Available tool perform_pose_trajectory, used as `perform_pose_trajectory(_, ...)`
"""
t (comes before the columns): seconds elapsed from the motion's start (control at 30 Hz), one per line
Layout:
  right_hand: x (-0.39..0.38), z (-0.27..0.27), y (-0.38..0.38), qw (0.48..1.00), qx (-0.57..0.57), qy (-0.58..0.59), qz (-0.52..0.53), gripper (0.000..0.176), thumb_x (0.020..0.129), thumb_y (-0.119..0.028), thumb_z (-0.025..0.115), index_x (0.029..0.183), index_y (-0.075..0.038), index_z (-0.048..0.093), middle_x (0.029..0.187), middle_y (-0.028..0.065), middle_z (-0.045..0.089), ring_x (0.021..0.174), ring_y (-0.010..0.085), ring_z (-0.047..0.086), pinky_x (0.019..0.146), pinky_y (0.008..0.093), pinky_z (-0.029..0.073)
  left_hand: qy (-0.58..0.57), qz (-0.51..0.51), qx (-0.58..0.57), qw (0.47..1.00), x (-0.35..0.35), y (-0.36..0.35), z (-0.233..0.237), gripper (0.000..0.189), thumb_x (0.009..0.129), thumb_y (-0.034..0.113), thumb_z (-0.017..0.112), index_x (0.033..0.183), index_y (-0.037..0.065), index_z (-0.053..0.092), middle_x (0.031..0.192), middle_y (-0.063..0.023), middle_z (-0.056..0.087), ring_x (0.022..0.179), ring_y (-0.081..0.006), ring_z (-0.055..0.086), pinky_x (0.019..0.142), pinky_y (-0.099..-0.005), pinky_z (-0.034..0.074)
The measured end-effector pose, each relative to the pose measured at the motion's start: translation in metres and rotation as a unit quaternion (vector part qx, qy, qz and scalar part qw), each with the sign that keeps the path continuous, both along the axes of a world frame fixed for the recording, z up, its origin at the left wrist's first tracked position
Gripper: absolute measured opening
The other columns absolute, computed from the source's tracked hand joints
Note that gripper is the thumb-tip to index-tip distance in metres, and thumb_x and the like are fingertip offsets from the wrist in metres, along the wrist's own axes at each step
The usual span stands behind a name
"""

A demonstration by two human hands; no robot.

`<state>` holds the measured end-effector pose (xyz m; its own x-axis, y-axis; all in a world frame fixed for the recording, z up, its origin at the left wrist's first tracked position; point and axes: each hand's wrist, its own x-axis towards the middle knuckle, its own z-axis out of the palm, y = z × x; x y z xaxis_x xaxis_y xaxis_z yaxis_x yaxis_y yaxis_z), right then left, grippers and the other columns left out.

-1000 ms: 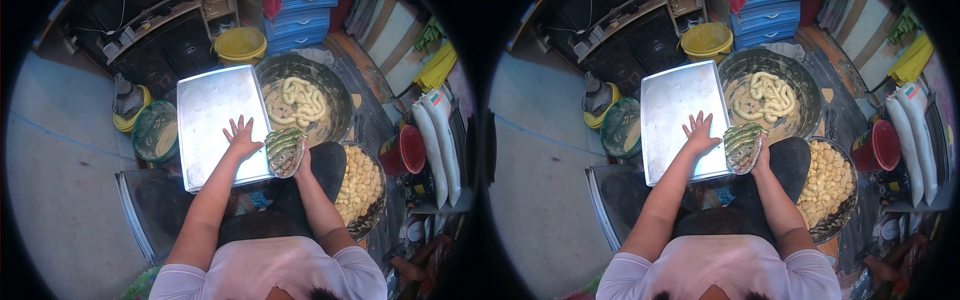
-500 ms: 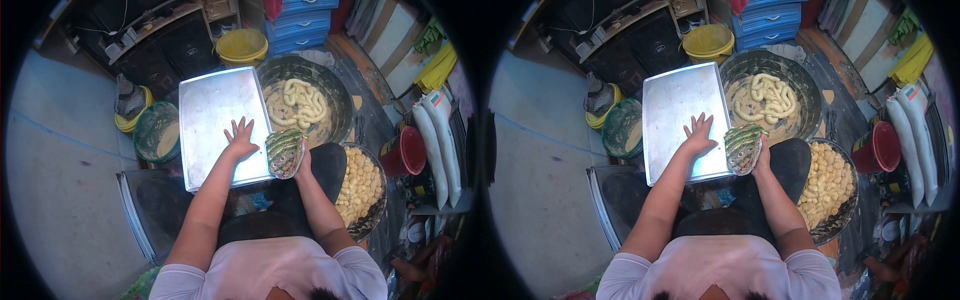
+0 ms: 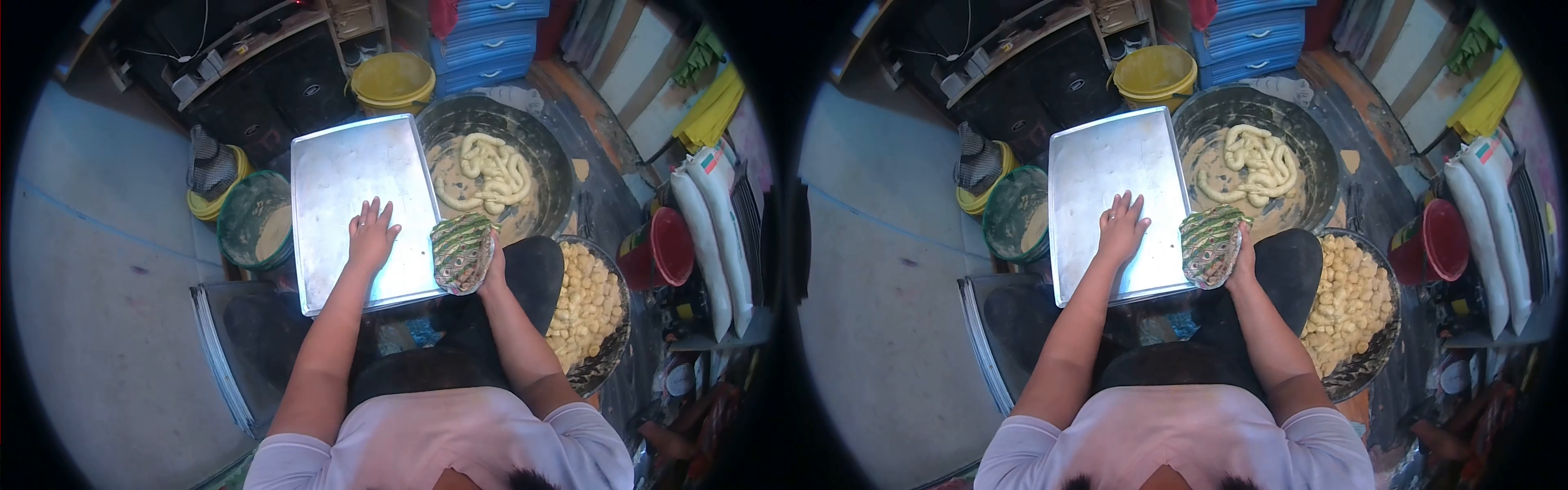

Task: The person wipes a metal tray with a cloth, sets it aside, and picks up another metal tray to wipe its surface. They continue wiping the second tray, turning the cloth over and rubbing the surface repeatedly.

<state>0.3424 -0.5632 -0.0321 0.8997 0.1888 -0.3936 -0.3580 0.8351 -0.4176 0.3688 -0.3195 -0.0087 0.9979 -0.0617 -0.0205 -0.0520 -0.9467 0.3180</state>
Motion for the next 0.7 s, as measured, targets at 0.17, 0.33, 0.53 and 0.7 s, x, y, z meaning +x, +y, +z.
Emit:
perform_pose_trajectory(0.17, 0.001, 0.0, 0.002, 1.0, 0.002, 0.013, -0.003, 0.054, 0.096, -0.047, 0.037, 0.126, -0.003, 0.047, 0.121, 0.0179, 0.054, 0.107, 0.032, 0.055, 0.093, 0.0435, 0.046, -0.025, -0.022, 0.077, 0.996, -0.027, -0.027, 0.009, 0.08, 0.084, 0.054, 0.05, 0.144, 0.007, 0.027, 0.15, -0.0216, 0.018, 0.141, -0.0343, 0.012, 0.111, -0.053, 0.006)
perform_pose_trajectory(0.33, 0.001, 0.0, 0.002, 1.0, -0.006, -0.013, -0.004, 0.058, 0.093, -0.049, 0.043, 0.128, -0.004, 0.046, 0.122, 0.0173, 0.053, 0.108, 0.0309, 0.055, 0.093, 0.0436, 0.046, -0.001, -0.066, 0.075, 0.995, -0.035, -0.037, 0.012, 0.087, 0.081, 0.062, 0.048, 0.145, 0.007, 0.024, 0.151, -0.0192, 0.018, 0.141, -0.0342, 0.011, 0.11, -0.0556, 0.002)
perform_pose_trajectory(0.53, 0.001, -0.006, 0.0, 1.0, -0.01, -0.004, -0.003, 0.057, 0.093, -0.05, 0.042, 0.128, -0.004, 0.046, 0.122, 0.0173, 0.054, 0.108, 0.0308, 0.055, 0.093, 0.0435, 0.046, -0.034, 0.095, 0.072, 0.992, -0.007, -0.023, -0.002, 0.071, 0.092, 0.05, 0.039, 0.145, 0.005, 0.024, 0.151, -0.0183, 0.018, 0.141, -0.0338, 0.012, 0.111, -0.0544, 0.004)
perform_pose_trajectory(0.7, 0.007, -0.017, -0.001, 1.0, 0.012, -0.016, -0.015, 0.057, 0.093, -0.05, 0.041, 0.127, -0.004, 0.047, 0.122, 0.0171, 0.054, 0.107, 0.0306, 0.055, 0.093, 0.0435, 0.046, -0.028, -0.203, 0.109, 0.973, -0.04, -0.045, -0.006, 0.067, 0.092, 0.048, 0.04, 0.143, 0.006, 0.027, 0.15, -0.0156, 0.023, 0.14, -0.0305, 0.018, 0.111, -0.0524, 0.011)
